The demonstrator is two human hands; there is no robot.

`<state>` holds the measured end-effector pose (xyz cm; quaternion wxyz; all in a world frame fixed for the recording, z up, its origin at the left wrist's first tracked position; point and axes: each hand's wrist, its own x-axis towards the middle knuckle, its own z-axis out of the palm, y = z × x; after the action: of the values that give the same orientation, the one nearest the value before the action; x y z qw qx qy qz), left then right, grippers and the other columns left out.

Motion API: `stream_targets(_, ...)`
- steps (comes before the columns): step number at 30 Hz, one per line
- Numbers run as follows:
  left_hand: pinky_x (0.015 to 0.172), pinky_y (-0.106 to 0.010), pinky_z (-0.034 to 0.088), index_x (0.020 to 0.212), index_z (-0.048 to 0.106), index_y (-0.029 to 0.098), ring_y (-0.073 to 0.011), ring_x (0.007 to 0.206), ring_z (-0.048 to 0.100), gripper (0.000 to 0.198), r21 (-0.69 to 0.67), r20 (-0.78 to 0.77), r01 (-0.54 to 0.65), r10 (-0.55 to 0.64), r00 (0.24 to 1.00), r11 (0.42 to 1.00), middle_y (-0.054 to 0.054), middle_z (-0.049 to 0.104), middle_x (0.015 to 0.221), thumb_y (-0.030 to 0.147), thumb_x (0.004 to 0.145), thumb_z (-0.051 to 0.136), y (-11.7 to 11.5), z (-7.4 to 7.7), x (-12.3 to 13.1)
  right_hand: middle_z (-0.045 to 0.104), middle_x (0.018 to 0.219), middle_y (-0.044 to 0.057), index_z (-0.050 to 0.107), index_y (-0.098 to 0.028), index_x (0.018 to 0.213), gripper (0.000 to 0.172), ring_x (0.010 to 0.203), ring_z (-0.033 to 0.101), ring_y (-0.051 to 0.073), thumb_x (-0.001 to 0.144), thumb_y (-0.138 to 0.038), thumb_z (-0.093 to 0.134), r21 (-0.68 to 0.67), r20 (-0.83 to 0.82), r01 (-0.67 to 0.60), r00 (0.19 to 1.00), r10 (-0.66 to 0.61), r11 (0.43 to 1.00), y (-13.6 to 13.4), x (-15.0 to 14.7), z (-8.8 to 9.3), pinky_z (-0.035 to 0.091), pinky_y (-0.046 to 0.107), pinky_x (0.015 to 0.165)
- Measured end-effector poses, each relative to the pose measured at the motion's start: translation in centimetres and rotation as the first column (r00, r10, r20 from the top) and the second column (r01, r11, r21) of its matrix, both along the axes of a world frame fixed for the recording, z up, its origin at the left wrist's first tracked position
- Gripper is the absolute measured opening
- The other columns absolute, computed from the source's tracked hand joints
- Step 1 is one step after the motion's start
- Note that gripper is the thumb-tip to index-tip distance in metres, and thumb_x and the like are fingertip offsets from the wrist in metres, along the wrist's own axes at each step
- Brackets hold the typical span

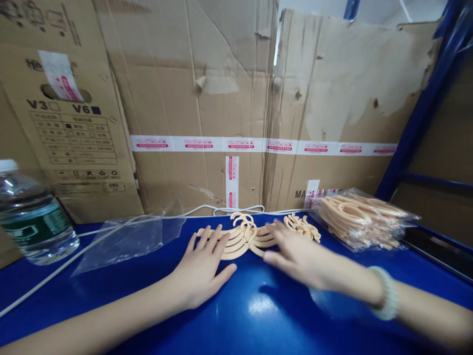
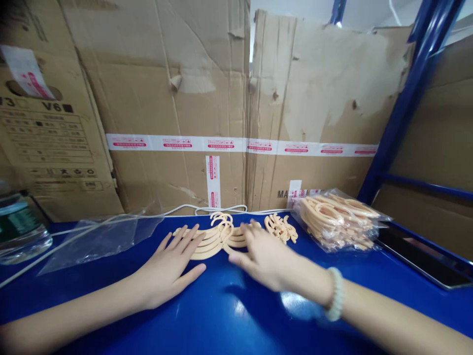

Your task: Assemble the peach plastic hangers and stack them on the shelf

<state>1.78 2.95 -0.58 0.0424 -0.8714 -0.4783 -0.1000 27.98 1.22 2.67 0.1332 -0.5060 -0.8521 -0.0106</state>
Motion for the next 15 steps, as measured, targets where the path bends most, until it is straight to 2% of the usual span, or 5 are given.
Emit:
stream_targets(2,0.108,-0.071,0.026,0.148,0.040,0.016,-0.0452,0.142,0.022,0.068,-0.023,0.022,-0.014,0.014,1.000,1.000,-0.019,0.029,0.155,0.058,0.094,0.041,0.6,-0.3,-0.2,0.023,0.154,0.026,0.026,0.002,0.150,0.088,0.144,0.019,0.038,0.094,-0.065,0.038,-0.097,0.064,-0.032,0.997,0.038,0.995,0.4,-0.8,-1.4,0.024,0.051,0.118)
stream_targets(4,0.110,-0.067,0.028,0.148,0.039,0.019,-0.0430,0.141,0.025,0.067,-0.039,0.027,-0.007,0.008,1.000,0.999,-0.017,0.031,0.154,0.059,0.095,0.040,1.2,-0.5,-0.3,0.013,0.156,0.025,0.020,0.003,0.151,0.091,0.145,0.010,0.038,0.094,-0.067,0.033,-0.132,0.075,-0.060,0.995,0.070,0.989,0.9,-1.1,-2.5,0.017,0.053,0.119)
stream_targets(8,0.110,-0.065,0.030,0.149,0.038,0.019,-0.0411,0.142,0.026,0.066,-0.006,-0.003,0.032,-0.032,0.999,0.999,-0.017,0.031,0.154,0.059,0.097,0.036,2.4,-1.0,-0.2,0.013,0.156,0.025,0.020,0.002,0.151,0.091,0.145,0.011,0.036,0.094,-0.067,0.033,-0.147,0.037,-0.115,0.992,0.122,0.982,1.9,-0.3,-2.8,0.018,0.053,0.119)
stream_targets(15,0.111,-0.066,0.028,0.147,0.041,0.022,-0.0406,0.141,0.029,0.059,0.002,0.042,0.035,-0.035,0.998,0.999,-0.015,0.036,0.153,0.055,0.097,0.039,4.0,-1.7,0.6,0.014,0.156,0.023,0.021,0.001,0.151,0.087,0.146,0.011,0.033,0.095,-0.063,0.035,-0.152,0.026,-0.089,0.995,0.094,0.984,3.2,0.7,-2.6,0.016,0.050,0.120)
